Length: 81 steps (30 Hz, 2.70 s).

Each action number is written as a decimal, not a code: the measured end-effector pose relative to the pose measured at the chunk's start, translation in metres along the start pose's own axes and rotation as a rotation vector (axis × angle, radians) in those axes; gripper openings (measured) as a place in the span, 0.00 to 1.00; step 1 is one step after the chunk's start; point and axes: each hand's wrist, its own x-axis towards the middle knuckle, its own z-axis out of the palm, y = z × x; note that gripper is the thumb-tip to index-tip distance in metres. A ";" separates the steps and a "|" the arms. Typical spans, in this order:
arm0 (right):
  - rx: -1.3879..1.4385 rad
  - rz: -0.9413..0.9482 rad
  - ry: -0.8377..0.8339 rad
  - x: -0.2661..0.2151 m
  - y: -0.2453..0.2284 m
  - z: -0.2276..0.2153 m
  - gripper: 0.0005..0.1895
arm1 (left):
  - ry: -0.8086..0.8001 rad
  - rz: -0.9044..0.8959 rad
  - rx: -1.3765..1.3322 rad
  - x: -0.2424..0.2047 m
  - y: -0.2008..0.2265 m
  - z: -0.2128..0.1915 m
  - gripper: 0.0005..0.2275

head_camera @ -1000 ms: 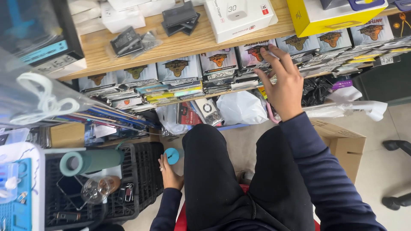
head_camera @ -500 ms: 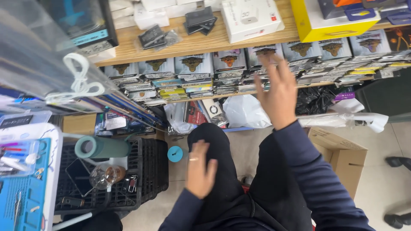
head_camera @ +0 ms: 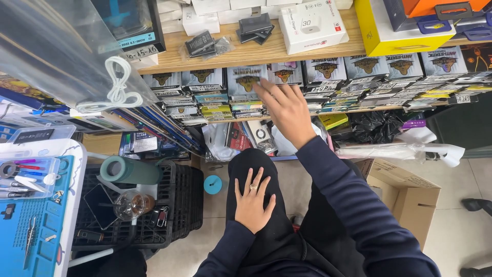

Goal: The person sits on a chair and repeatedly takes small rectangular boxes from a shelf, places them into white paper envelopes, and then places the envelopes into a cardboard box on the floor.

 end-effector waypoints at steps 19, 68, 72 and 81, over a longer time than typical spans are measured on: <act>0.772 0.974 0.316 -0.194 -0.107 -0.179 0.14 | 0.498 0.263 -0.319 0.040 0.051 -0.038 0.39; 0.055 0.987 -2.000 -0.776 -0.069 -0.197 0.17 | -0.151 -0.144 -0.715 -0.016 0.063 0.003 0.44; 0.121 1.643 -1.084 -0.855 -0.023 -0.149 0.24 | -0.265 -0.140 -0.735 -0.009 0.071 -0.020 0.43; 0.233 0.989 0.060 -0.278 -0.047 -0.187 0.11 | -0.176 -0.019 -0.429 -0.010 0.054 0.006 0.42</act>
